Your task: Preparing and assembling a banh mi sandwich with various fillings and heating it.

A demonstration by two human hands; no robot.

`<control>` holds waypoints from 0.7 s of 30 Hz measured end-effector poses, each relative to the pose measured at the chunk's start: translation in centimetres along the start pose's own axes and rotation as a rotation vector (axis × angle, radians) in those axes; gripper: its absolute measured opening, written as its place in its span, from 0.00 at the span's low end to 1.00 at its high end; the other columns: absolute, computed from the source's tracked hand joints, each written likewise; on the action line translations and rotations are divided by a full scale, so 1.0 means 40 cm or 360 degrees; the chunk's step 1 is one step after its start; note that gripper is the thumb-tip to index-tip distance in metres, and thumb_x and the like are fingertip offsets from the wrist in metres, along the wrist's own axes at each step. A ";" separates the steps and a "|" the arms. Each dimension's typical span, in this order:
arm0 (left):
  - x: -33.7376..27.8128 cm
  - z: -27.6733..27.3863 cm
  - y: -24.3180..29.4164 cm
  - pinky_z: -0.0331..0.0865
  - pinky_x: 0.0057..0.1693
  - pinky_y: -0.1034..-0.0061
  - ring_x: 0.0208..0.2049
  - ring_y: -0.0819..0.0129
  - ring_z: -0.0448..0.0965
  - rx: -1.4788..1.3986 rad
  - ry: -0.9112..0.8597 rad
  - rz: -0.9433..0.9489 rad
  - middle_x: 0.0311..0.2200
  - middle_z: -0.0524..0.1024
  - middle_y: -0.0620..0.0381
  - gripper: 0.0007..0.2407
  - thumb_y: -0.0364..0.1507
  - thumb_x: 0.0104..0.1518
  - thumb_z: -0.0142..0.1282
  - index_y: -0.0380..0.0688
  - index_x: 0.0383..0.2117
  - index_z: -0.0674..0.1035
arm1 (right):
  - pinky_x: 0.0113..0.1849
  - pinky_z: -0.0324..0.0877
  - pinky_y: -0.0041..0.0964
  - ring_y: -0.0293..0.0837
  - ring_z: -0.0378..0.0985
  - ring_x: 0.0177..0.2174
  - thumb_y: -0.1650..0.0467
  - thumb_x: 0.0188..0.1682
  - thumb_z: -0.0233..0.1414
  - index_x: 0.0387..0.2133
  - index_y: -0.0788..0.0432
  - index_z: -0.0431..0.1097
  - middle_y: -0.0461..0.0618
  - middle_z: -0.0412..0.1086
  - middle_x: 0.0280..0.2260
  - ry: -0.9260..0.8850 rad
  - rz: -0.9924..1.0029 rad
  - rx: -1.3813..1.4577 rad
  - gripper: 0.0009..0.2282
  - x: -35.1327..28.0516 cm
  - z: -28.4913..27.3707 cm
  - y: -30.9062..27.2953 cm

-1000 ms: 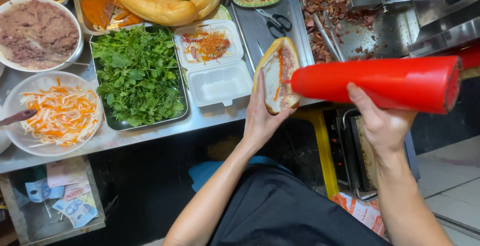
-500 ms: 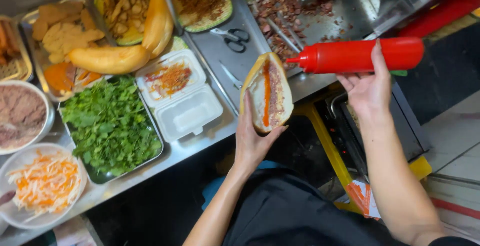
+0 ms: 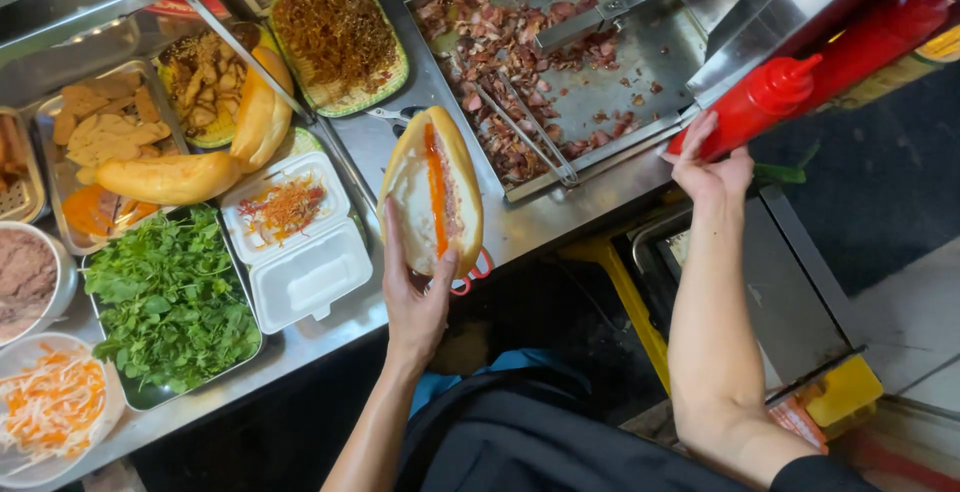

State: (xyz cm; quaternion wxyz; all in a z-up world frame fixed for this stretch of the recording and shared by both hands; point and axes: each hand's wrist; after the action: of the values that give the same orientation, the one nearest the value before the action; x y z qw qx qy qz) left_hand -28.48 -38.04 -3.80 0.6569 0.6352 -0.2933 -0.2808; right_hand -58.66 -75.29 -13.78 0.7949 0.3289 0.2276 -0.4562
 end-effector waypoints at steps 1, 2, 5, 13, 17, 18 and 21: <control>-0.004 -0.009 -0.001 0.73 0.59 0.50 0.67 0.41 0.59 0.0009 0.0026 -0.0002 0.72 0.45 0.41 0.39 0.30 0.56 0.63 0.50 0.72 0.50 | 0.31 0.83 0.36 0.50 0.84 0.32 0.65 0.39 0.61 0.62 0.72 0.25 0.65 0.78 0.38 0.0013 0.0021 -0.0011 0.50 -0.026 -0.022 0.053; -0.007 -0.019 -0.001 0.73 0.58 0.50 0.67 0.41 0.58 0.0065 0.0106 -0.0013 0.72 0.47 0.41 0.40 0.28 0.55 0.64 0.50 0.72 0.50 | 0.28 0.79 0.27 0.41 0.82 0.29 0.55 0.41 0.48 0.55 0.66 0.43 0.54 0.77 0.36 0.0069 -0.0287 -0.0395 0.35 -0.051 -0.041 0.108; -0.013 -0.059 -0.006 0.73 0.58 0.51 0.67 0.42 0.58 0.0159 0.0276 -0.0027 0.72 0.48 0.42 0.41 0.26 0.53 0.65 0.51 0.72 0.50 | 0.23 0.64 0.18 0.31 0.70 0.24 0.54 0.43 0.48 0.38 0.56 0.65 0.40 0.71 0.28 0.0155 -0.0853 -0.1577 0.19 -0.096 -0.100 0.318; -0.096 -0.229 -0.006 0.73 0.57 0.46 0.68 0.38 0.57 0.0266 0.0675 0.0024 0.71 0.49 0.38 0.42 0.29 0.51 0.67 0.50 0.72 0.51 | 0.37 0.73 0.50 0.57 0.74 0.38 0.43 0.45 0.61 0.50 0.47 0.79 0.51 0.74 0.36 -0.0534 -0.2351 -0.4548 0.29 0.196 -0.242 0.348; -0.200 -0.386 -0.013 0.62 0.66 0.59 0.69 0.46 0.58 0.0490 0.0963 0.0142 0.71 0.54 0.39 0.39 0.28 0.52 0.64 0.42 0.70 0.54 | 0.37 0.73 0.53 0.64 0.78 0.33 0.61 0.62 0.60 0.45 0.64 0.80 0.63 0.76 0.33 -0.1084 -0.2793 -0.4411 0.15 0.138 -0.206 0.373; -0.232 -0.428 -0.018 0.59 0.68 0.70 0.68 0.49 0.62 0.0680 0.1034 0.0192 0.70 0.57 0.39 0.36 0.25 0.53 0.60 0.34 0.69 0.54 | 0.38 0.71 0.52 0.64 0.77 0.31 0.66 0.67 0.58 0.44 0.69 0.78 0.66 0.77 0.34 -0.1283 -0.2852 -0.4309 0.13 0.093 -0.201 0.387; -0.308 -0.548 -0.029 0.62 0.66 0.69 0.64 0.47 0.68 0.0616 0.1199 0.0130 0.67 0.62 0.35 0.36 0.25 0.53 0.59 0.36 0.69 0.54 | 0.35 0.72 0.52 0.64 0.77 0.30 0.70 0.66 0.57 0.50 0.70 0.77 0.62 0.77 0.33 -0.1693 -0.2292 -0.4226 0.11 -0.119 -0.209 0.677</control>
State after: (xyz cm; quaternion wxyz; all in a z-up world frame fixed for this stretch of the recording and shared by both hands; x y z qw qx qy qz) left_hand -20.45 -14.26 -5.76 0.5973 0.7930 -0.1050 0.0573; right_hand -37.76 -56.48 -7.78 -0.1188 0.9226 -0.2550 0.2638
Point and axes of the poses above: each hand's wrist, its own x-axis towards the middle knuckle, its own z-axis out of the palm, y = z × x
